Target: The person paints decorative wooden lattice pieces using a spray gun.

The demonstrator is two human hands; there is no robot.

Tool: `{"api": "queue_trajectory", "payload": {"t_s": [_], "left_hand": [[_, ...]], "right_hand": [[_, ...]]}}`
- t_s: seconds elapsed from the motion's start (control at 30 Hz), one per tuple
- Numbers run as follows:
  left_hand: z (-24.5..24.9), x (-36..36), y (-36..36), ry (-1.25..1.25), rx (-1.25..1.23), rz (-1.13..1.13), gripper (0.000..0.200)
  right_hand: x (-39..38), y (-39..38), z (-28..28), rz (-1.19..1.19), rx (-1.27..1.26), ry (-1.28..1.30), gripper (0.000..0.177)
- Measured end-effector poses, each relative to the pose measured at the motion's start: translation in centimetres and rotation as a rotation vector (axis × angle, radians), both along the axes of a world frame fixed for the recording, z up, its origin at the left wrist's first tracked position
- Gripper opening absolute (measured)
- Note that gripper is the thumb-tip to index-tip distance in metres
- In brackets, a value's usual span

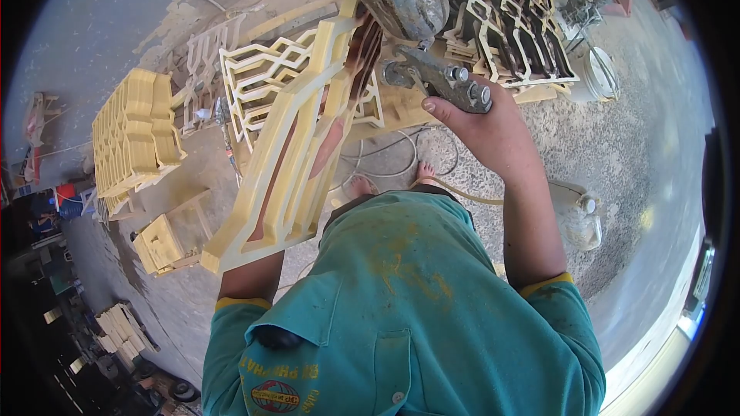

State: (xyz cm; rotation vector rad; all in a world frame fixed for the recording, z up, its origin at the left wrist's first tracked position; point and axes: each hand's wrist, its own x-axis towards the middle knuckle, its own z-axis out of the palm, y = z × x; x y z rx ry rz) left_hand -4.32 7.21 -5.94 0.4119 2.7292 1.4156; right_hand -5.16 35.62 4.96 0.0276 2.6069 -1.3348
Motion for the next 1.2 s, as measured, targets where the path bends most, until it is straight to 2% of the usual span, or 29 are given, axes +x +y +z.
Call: {"api": "queue_trajectory", "payload": {"t_s": [0.1, 0.27, 0.43, 0.6, 0.9, 1.0, 1.1, 1.2], "left_hand": [[-0.2, 0.0, -0.2, 0.000, -0.026, -0.005, 0.043], [-0.9, -0.2, -0.3, 0.150, -0.055, -0.040, 0.042], [0.2, 0.1, 0.1, 0.033, -0.050, -0.008, 0.041], [0.2, 0.0, -0.1, 0.017, -0.037, -0.032, 0.041], [-0.4, 0.3, -0.3, 0.136, -0.059, -0.047, 0.042], [0.1, 0.5, 0.2, 0.133, -0.017, -0.040, 0.045], [0.9, 1.1, 1.3, -0.117, 0.318, 0.073, 0.052], [3.2, 0.2, 1.7, -0.236, 0.335, 0.146, 0.060]], "right_hand": [[0.0, -0.2, 0.1, -0.011, -0.019, 0.046, 0.036], [-1.1, 0.2, 0.1, -0.054, -0.041, 0.091, 0.041], [-0.3, 0.5, 0.3, 0.013, -0.011, 0.025, 0.040], [0.4, 0.2, 0.6, 0.043, -0.034, -0.049, 0.039], [-0.2, 0.9, -0.2, -0.127, -0.090, 0.109, 0.039], [0.1, 1.1, 0.0, -0.145, -0.272, -0.057, 0.030], [0.5, 1.0, -0.5, -0.104, -0.461, 0.011, 0.029], [0.9, 0.1, -1.6, -0.154, -0.731, 0.027, 0.032]]}}
